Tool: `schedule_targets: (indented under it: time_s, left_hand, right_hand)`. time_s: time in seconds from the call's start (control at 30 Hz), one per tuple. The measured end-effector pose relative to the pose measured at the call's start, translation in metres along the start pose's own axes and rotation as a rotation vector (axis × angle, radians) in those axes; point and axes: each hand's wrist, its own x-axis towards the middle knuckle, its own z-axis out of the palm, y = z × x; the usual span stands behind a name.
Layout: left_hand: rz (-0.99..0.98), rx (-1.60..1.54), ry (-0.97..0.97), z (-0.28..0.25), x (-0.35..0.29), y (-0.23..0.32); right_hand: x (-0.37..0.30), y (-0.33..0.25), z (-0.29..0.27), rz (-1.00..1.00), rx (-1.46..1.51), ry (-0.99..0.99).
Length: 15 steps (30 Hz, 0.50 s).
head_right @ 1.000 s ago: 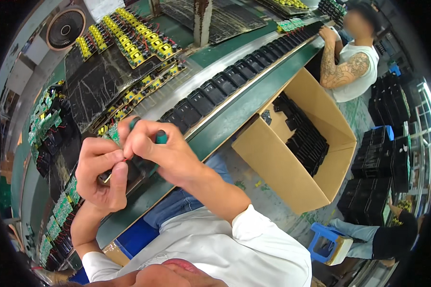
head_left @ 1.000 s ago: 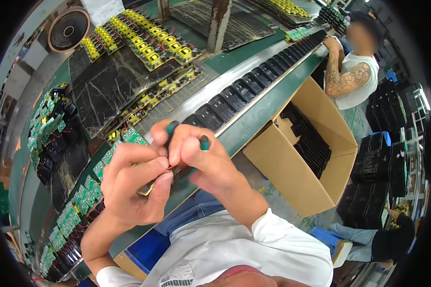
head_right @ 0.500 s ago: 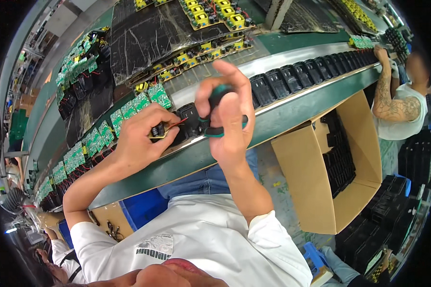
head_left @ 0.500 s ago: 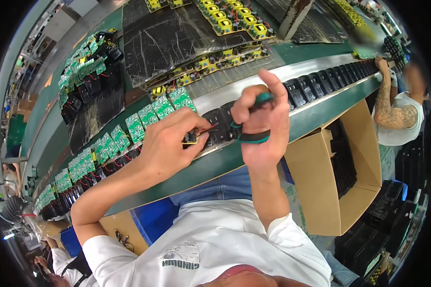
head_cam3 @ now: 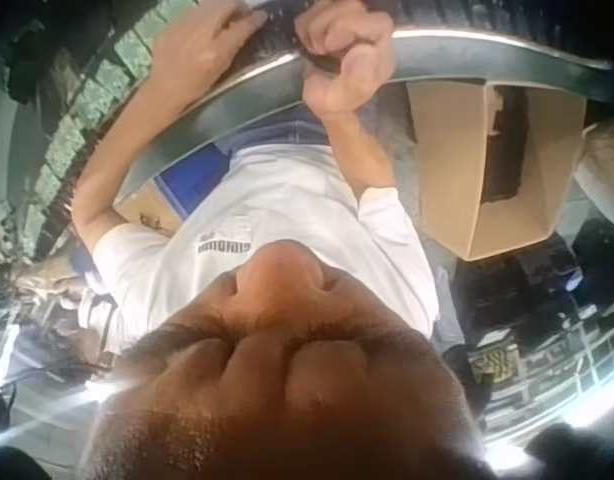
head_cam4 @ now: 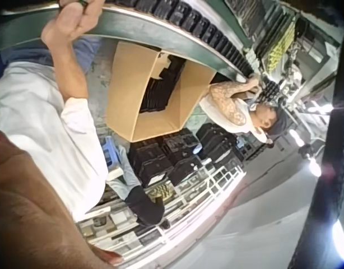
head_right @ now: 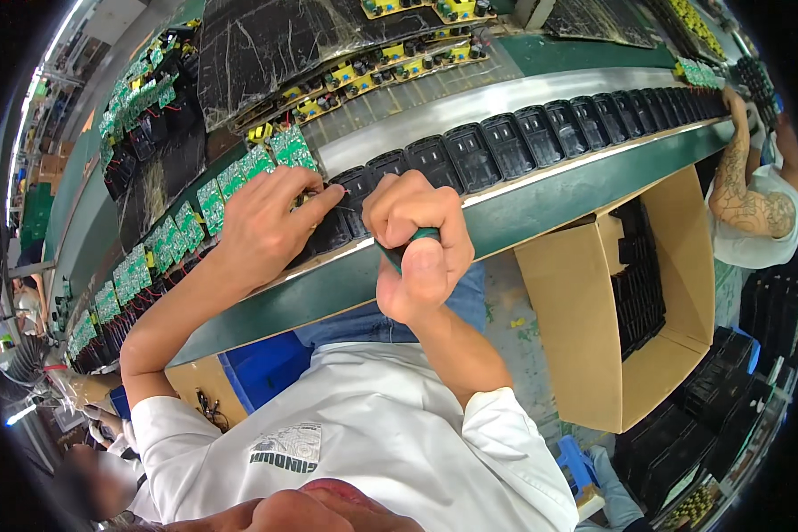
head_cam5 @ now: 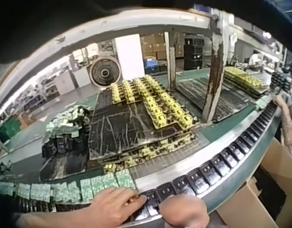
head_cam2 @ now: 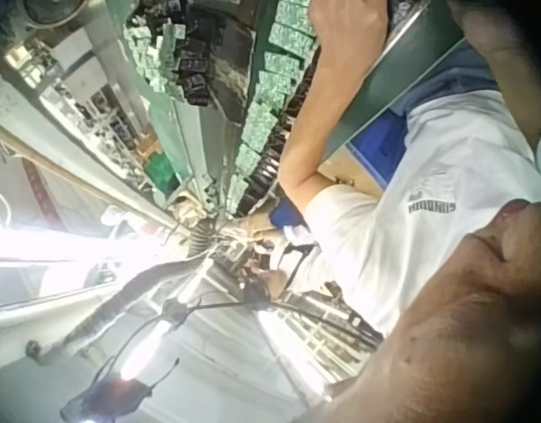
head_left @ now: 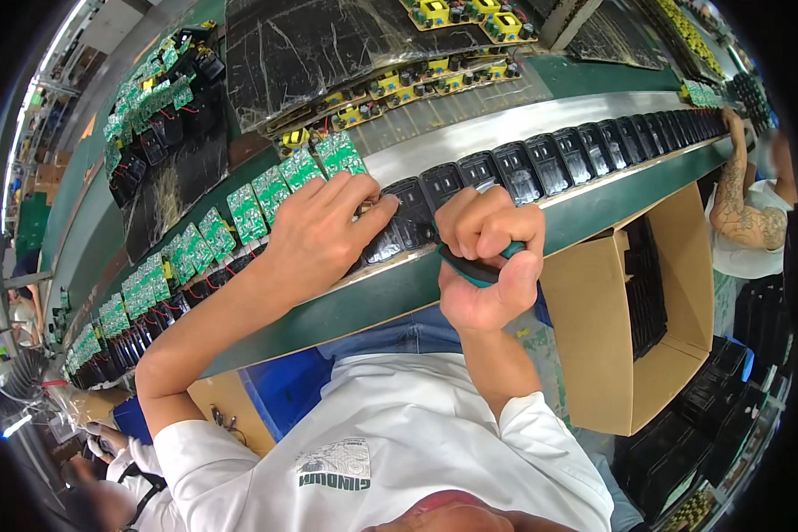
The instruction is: Assembling and screwing components onto printed circuit boards on an assembly line.
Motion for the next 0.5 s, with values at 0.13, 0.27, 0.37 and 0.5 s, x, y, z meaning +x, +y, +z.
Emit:
schedule_targets:
  time_s: [0.13, 0.27, 0.37, 0.5]
  left_hand:
    - [0.010, 0.011, 0.004, 0.0016, 0.0001, 0.0011]
    - [0.025, 0.045, 0.014, 0.0026, 0.0009, 0.0036]
    - [0.033, 0.097, 0.016, 0.0031, 0.0016, 0.0055]
    - [0.048, 0.125, -0.007, 0.0020, 0.0056, 0.0052]
  right_hand:
    - [0.0000, -0.0009, -0.0002, 0.008, -0.005, -0.010]
    - [0.0001, -0.0017, -0.0010, 0.025, -0.002, -0.014]
    - [0.0001, -0.0018, -0.0017, 0.033, 0.006, -0.024]
    - [-0.0011, -0.0007, -0.0019, 0.016, 0.024, -0.025]
